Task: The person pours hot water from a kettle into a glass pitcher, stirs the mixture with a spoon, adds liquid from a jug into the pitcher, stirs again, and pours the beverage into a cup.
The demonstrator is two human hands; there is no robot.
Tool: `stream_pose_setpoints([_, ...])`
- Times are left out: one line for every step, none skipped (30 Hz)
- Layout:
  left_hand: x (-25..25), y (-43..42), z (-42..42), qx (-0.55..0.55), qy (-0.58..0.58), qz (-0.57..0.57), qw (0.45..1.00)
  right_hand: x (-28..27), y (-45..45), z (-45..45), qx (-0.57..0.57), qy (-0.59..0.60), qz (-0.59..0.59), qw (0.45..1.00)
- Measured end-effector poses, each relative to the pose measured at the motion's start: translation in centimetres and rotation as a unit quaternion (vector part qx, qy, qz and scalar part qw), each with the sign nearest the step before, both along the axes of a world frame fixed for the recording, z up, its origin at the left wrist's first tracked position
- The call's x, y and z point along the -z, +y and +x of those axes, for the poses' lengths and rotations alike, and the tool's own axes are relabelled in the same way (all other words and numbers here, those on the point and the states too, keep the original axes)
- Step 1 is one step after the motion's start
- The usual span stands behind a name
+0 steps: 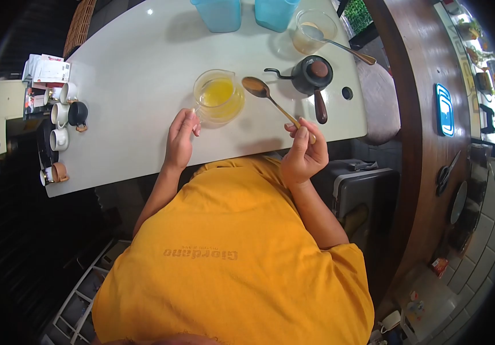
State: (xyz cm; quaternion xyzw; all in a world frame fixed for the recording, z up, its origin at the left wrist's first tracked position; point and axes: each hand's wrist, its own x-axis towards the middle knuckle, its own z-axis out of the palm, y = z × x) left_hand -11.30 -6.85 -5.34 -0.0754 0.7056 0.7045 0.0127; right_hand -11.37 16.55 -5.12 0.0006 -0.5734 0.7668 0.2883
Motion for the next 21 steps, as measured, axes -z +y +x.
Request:
stream_pose_setpoints([-0.1, -0.3, -0.1, 0.002, -0.005, 0.001, 1.000, 0.8, 0.3, 0.4, 0.005, 0.001, 0.001, 1.000])
stream_pose_setpoints([-0.1, -0.7, -0.2, 0.003, -0.011, 0.003, 1.000, 1.6, 0.4, 0.8, 0.004, -0.038, 0.035, 0.999])
stream_pose_setpoints([0.0, -0.9, -0.4, 0.006, -0.010, 0.004, 1.000, 2.5, 0.5, 1.1, 0.003, -0.076, 0.070, 0.995])
stream_pose_setpoints([0.2, -1.2, -0.5, -0.003, 0.002, 0.020, 1.000, 3.4, 0.7, 1.3, 0.001, -0.084, 0.093, 0.992])
stream_pose_setpoints([0.3, -1.4, -0.6, -0.014, 0.013, 0.035, 0.999, 4.4, 0.9, 1.4, 0.003, -0.085, 0.093, 0.992])
stream_pose_setpoints([0.3, -1.6, -0.6, -0.012, 0.013, 0.036, 0.999, 5.4, 1.2, 1.5, 0.018, -0.124, 0.108, 0.986])
stream_pose_setpoints([0.2, -1.9, -0.7, -0.016, 0.014, 0.040, 0.999, 5.5, 1.1, 1.4, 0.032, -0.162, 0.122, 0.979])
stream_pose_setpoints([0.1, -2.1, -0.8, -0.021, 0.017, 0.045, 0.999, 5.3, 0.9, 1.3, 0.045, -0.198, 0.104, 0.974])
stream_pose_setpoints([-0.1, -2.4, -0.9, -0.020, 0.018, 0.044, 0.999, 5.6, 0.8, 1.1, 0.046, -0.197, 0.103, 0.974])
stream_pose_setpoints([-0.3, -2.6, -0.9, -0.019, 0.019, 0.051, 0.998, 5.9, 0.8, 0.9, 0.065, -0.193, 0.128, 0.971])
stream_pose_setpoints([-0.5, -2.8, -1.0, -0.018, 0.021, 0.058, 0.998, 6.1, 0.8, 0.7, 0.085, -0.190, 0.152, 0.966])
stream_pose_setpoints([-0.7, -3.0, -1.0, -0.019, 0.021, 0.057, 0.998, 6.3, 0.8, 0.4, 0.085, -0.189, 0.151, 0.967])
stream_pose_setpoints([-1.0, -3.1, -1.0, -0.009, 0.020, 0.053, 0.998, 6.2, 0.6, 0.2, 0.093, -0.193, 0.131, 0.968])
stream_pose_setpoints([-1.2, -3.4, -1.1, 0.001, 0.019, 0.049, 0.999, 6.0, 0.4, 0.0, 0.102, -0.198, 0.110, 0.969])
stream_pose_setpoints([-1.3, -3.6, -1.1, 0.002, 0.018, 0.047, 0.999, 5.6, 0.5, -0.1, 0.102, -0.199, 0.108, 0.969])
stream_pose_setpoints([-1.4, -3.8, -1.1, 0.007, 0.020, 0.050, 0.999, 5.0, 1.0, -0.1, 0.121, -0.223, 0.256, 0.933])
stream_pose_setpoints([-1.4, -4.1, -1.1, 0.013, 0.022, 0.052, 0.998, 4.6, 1.3, -0.1, 0.137, -0.243, 0.398, 0.874])
stream_pose_setpoints([-1.5, -4.3, -1.1, 0.016, 0.019, 0.050, 0.998, 4.5, 1.1, -0.1, 0.138, -0.246, 0.396, 0.874])
stream_pose_setpoints([-1.7, -4.4, -1.1, 0.020, 0.012, 0.048, 0.999, 4.4, 1.0, -0.1, 0.145, -0.259, 0.421, 0.857])
stream_pose_setpoints([-1.8, -4.6, -1.0, 0.025, 0.006, 0.046, 0.999, 4.4, 0.9, -0.1, 0.152, -0.272, 0.445, 0.840])
stream_pose_setpoints([-1.9, -4.9, -1.0, 0.029, 0.004, 0.045, 0.999, 4.6, 0.8, 0.0, 0.155, -0.275, 0.444, 0.839])
